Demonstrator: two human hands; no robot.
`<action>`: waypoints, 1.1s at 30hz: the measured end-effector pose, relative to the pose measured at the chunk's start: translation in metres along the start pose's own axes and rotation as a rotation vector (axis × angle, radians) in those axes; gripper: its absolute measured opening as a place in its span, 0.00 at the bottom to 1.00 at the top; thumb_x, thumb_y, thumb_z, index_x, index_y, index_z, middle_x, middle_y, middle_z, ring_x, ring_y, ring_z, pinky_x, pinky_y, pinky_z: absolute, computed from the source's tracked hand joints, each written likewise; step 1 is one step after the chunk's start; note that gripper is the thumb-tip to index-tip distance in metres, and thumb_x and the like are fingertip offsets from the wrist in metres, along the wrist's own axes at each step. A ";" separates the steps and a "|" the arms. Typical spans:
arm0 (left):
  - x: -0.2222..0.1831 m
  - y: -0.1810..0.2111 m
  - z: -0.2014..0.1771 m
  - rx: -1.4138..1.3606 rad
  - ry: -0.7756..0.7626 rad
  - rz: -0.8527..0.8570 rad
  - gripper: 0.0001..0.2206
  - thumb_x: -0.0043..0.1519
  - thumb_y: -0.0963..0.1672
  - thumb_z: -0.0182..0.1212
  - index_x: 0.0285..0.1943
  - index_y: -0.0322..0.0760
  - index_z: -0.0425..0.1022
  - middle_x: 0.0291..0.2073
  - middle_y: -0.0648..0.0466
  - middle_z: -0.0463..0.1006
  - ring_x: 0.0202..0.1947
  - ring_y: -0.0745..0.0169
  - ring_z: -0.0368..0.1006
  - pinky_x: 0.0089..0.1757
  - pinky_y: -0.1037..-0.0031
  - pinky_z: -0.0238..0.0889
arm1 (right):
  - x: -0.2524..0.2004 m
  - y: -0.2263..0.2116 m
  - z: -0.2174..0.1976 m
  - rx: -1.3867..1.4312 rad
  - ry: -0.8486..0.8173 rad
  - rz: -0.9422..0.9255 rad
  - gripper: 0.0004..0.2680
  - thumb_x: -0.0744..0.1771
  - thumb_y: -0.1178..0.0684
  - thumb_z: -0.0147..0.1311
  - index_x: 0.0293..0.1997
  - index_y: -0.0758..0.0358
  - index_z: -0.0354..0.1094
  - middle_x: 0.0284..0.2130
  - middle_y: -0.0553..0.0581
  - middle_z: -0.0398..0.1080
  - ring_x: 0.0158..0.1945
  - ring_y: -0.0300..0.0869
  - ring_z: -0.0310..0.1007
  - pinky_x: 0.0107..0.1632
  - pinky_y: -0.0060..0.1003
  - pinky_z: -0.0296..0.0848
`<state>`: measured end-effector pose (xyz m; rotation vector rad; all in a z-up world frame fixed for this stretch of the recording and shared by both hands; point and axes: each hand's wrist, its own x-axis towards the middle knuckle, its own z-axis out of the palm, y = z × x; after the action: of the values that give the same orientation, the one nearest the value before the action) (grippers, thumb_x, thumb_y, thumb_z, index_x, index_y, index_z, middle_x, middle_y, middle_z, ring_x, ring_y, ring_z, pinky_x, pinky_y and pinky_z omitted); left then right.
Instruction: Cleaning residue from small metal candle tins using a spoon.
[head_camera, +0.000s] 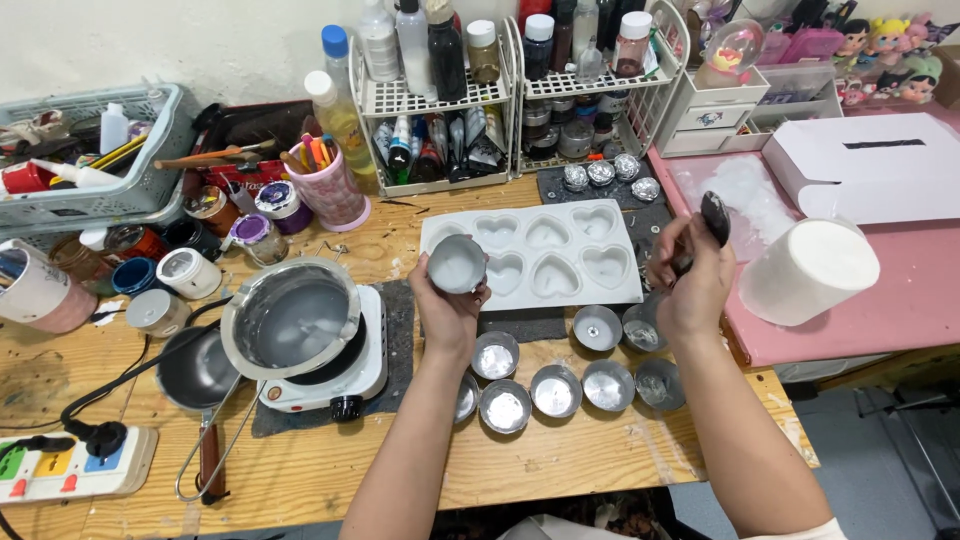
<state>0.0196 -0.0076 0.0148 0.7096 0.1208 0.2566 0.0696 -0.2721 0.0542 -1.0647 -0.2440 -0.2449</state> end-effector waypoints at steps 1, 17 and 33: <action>0.000 -0.001 0.000 0.001 -0.001 -0.002 0.27 0.68 0.56 0.34 0.55 0.34 0.71 0.37 0.47 0.79 0.31 0.63 0.67 0.34 0.71 0.61 | 0.000 0.002 -0.002 0.000 0.002 0.000 0.14 0.73 0.46 0.45 0.30 0.60 0.58 0.22 0.48 0.59 0.20 0.32 0.51 0.24 0.28 0.51; -0.014 0.000 0.014 0.236 -0.056 -0.066 0.23 0.68 0.55 0.33 0.47 0.45 0.75 0.35 0.53 0.80 0.34 0.68 0.71 0.29 0.76 0.60 | -0.018 0.032 0.008 -0.511 -0.170 -0.165 0.07 0.73 0.59 0.47 0.53 0.59 0.51 0.32 0.49 0.60 0.29 0.32 0.57 0.30 0.28 0.59; -0.011 -0.016 0.004 0.234 -0.127 -0.035 0.21 0.67 0.52 0.30 0.52 0.43 0.70 0.42 0.53 0.77 0.41 0.65 0.74 0.39 0.72 0.71 | -0.040 0.017 0.041 -0.957 -0.405 -0.294 0.05 0.68 0.60 0.56 0.46 0.67 0.73 0.28 0.56 0.77 0.28 0.37 0.77 0.32 0.33 0.72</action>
<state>0.0134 -0.0249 0.0079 0.9534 0.0420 0.1647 0.0341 -0.2248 0.0466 -2.0334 -0.6908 -0.4277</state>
